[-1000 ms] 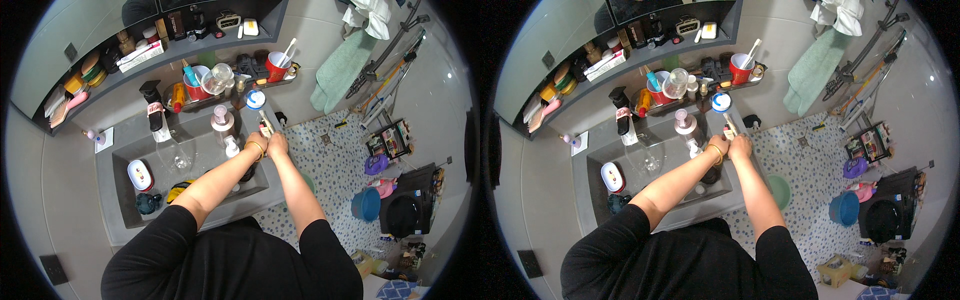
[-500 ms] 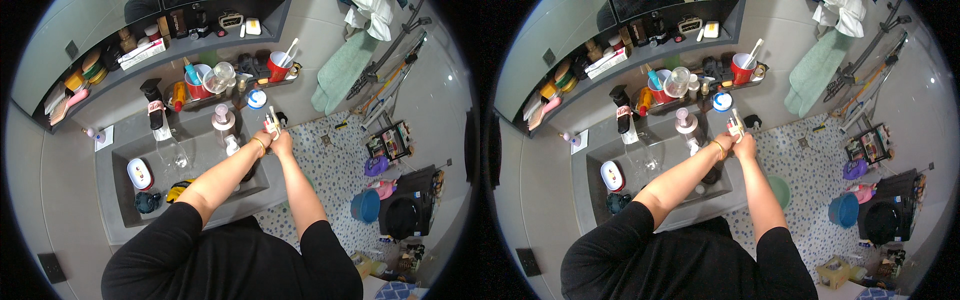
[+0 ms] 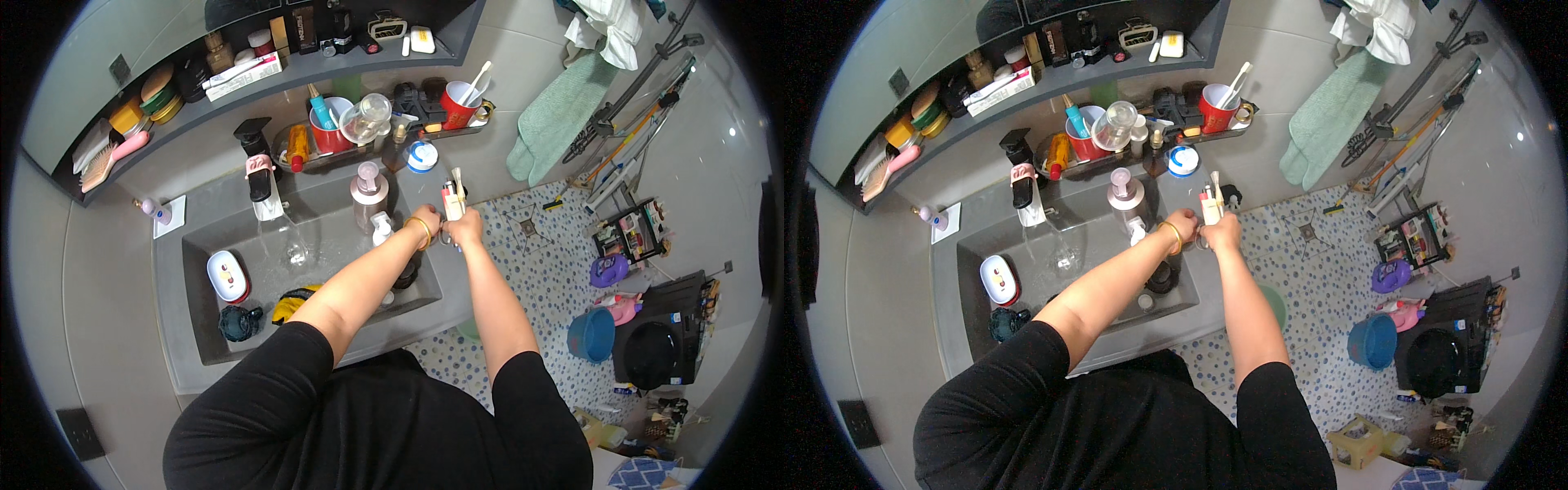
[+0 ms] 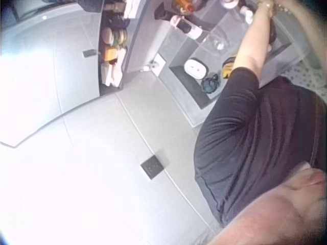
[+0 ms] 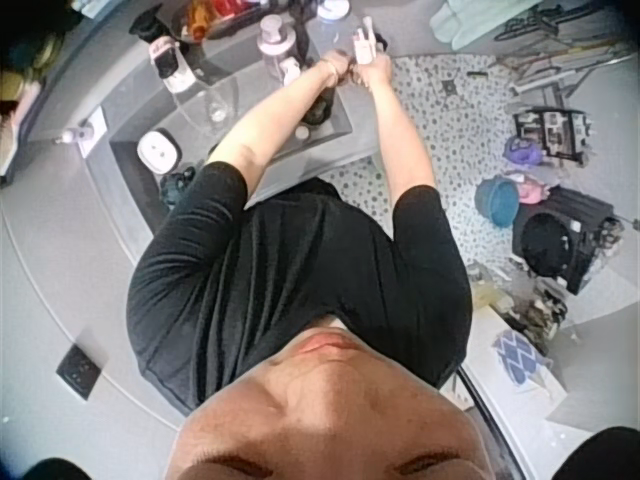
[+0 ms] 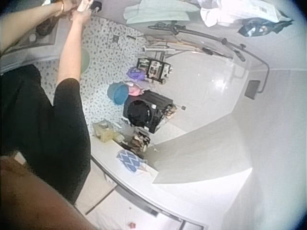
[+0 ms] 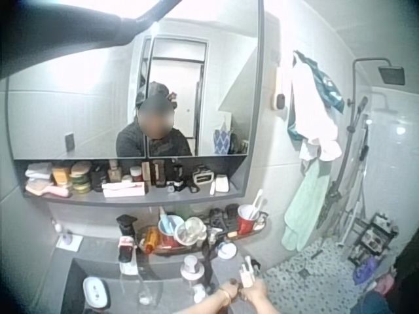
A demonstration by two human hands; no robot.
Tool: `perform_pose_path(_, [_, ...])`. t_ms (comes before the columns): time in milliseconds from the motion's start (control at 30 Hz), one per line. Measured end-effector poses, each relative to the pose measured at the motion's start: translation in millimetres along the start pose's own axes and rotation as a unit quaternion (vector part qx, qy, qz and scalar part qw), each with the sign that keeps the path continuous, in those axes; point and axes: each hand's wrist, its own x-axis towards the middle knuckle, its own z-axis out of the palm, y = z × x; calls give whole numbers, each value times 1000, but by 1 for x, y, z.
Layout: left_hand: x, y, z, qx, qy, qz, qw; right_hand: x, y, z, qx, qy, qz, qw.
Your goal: The person cleans various bathroom items in a sink using a yellow cloth and running water. They wash a small metal object, a black hair tie, a white spray bottle, a pink pump bottle, a black pump bottle, a black camera mount, a white face mask, a soap dish, makeup brushes, and a dark mesh bag. The person rinses each item and places them on the sink counter.
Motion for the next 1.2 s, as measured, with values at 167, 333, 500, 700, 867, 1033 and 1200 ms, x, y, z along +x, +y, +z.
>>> perform_pose_path(167, [-32,20,-1,353,41,119,927,1,5,-2,8,-20,55,998])
perform_pose_path(333, [-11,6,3,460,73,116,877,0,1,-7,57,-56,80,994])
perform_pose_path(500, [-16,11,15,514,108,143,839,4,24,2,209,-23,47,977])
perform_pose_path(700, [-42,63,-5,46,-33,50,997,-7,8,-35,461,-80,57,882])
perform_pose_path(867, [-89,99,-59,-95,-115,83,985,-34,-54,-65,501,-167,5,849])
perform_pose_path(1033, [-160,96,-135,-103,-61,156,980,-82,-132,-36,518,-298,-68,799])
perform_pose_path(1200, [-251,42,-241,-32,100,216,971,-152,-179,68,493,-415,-154,749])
